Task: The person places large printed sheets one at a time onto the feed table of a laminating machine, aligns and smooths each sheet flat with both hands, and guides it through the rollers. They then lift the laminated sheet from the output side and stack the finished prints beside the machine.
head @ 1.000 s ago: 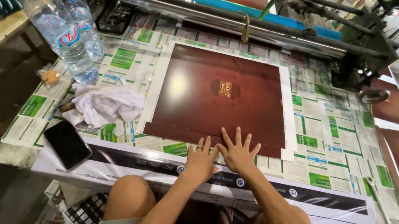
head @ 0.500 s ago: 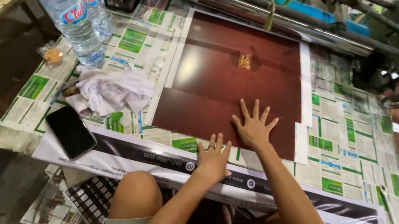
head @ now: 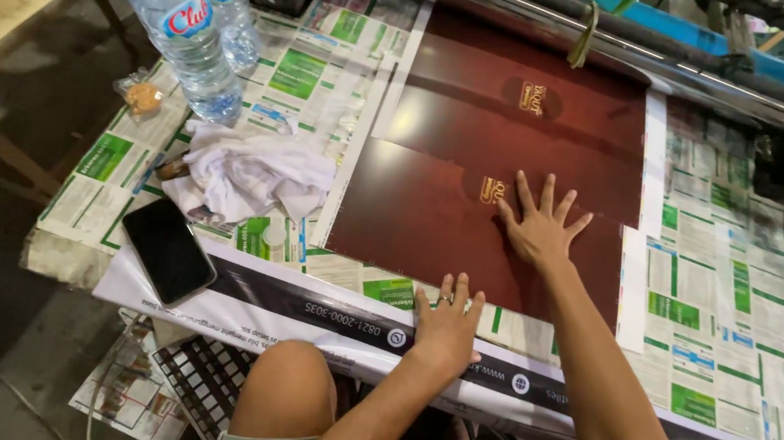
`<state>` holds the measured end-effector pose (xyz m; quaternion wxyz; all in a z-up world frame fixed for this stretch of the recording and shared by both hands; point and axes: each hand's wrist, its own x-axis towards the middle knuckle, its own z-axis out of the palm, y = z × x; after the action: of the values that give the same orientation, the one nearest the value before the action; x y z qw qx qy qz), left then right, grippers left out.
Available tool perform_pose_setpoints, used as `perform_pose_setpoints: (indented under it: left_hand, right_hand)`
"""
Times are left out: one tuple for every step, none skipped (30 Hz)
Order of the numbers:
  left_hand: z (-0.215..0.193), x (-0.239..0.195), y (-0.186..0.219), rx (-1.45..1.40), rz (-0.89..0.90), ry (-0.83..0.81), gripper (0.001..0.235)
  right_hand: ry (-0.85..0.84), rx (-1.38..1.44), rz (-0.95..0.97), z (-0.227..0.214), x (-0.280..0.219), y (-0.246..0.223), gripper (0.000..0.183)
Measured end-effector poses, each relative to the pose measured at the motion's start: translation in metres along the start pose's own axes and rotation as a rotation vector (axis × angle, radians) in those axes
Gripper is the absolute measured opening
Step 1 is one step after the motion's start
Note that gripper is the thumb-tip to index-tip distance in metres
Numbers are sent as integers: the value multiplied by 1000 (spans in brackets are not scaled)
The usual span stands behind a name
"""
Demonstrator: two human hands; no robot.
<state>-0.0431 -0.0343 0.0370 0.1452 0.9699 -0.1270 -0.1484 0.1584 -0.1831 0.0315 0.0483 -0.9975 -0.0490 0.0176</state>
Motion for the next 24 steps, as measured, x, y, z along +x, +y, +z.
perform_pose_setpoints:
  left_hand:
    - [-2, 1, -1, 4, -4, 1, 106]
    - [-4, 2, -1, -1, 3, -30, 105]
    - [-5, 3, 0, -6, 11, -61, 105]
    - [-8, 2, -2, -3, 7, -60, 105]
    - [-9, 1, -2, -30, 19, -25, 101]
    - [-10, -1, -3, -57, 31, 11, 97]
    - [-13, 0, -5, -59, 36, 5, 97]
    - [-17, 1, -8, -87, 41, 59, 86]
    - [-20, 2, -9, -116, 50, 114, 75]
    - [-12, 7, -14, -118, 60, 108, 75]
    - [-7, 17, -19, -78, 56, 293, 74]
    - [-2, 26, -24, -39, 55, 478, 73]
    - [-1, 27, -29, -45, 69, 482, 73]
    - [0, 28, -33, -35, 57, 509, 74]
    - [2, 30, -37, -26, 45, 536, 76]
    - [3, 30, -38, -32, 59, 540, 76]
    - [2, 31, -39, -14, 71, 539, 69]
    - [2, 32, -40, 5, 82, 538, 64]
    - [3, 32, -40, 1, 94, 541, 64]
    - [3, 32, -41, 39, 115, 539, 57]
    - [4, 31, -43, 78, 132, 536, 50]
    - [9, 33, -43, 76, 140, 539, 50]
    - [13, 33, -46, 110, 158, 574, 44]
    - [18, 34, -49, 143, 176, 609, 38]
  right_hand:
    - [1, 5, -4, -1, 5, 0, 77]
    - [8, 3, -1, -2, 9, 0, 78]
    - [13, 1, 1, -3, 13, 0, 78]
    - [14, 5, -2, -3, 20, 0, 78]
    - [7, 4, -6, -3, 24, 1, 79]
    - [1, 3, -10, -3, 28, 2, 80]
    - [-3, 2, -4, -2, 24, 1, 80]
    - [-18, 9, 11, -2, 20, -1, 82]
    - [-31, 13, 31, -4, 15, 0, 83]
    - [-33, 10, 42, 2, -1, -1, 83]
    - [-30, -8, -23, 3, -11, -4, 84]
    - [-27, -26, -89, 4, -23, -7, 85]
    - [-20, -34, -78, 4, -41, -5, 85]
    - [-64, -57, -139, 6, -60, -4, 82]
    - [-109, -81, -200, 7, -80, -2, 79]
    - [-104, -90, -188, 1, -95, -1, 79]
    - [-178, -46, -204, -5, -109, 0, 81]
    - [-252, -2, -219, -11, -123, 1, 83]
    - [-246, -7, -209, -22, -133, -2, 83]
    - [-271, -26, -205, -33, -142, -5, 91]
    - [-297, -43, -205, -43, -152, -10, 101]
    - [-293, -46, -198, -48, -154, -10, 101]
    - [-263, -57, -235, -50, -155, -12, 102]
    - [-233, -68, -272, -53, -155, -15, 103]
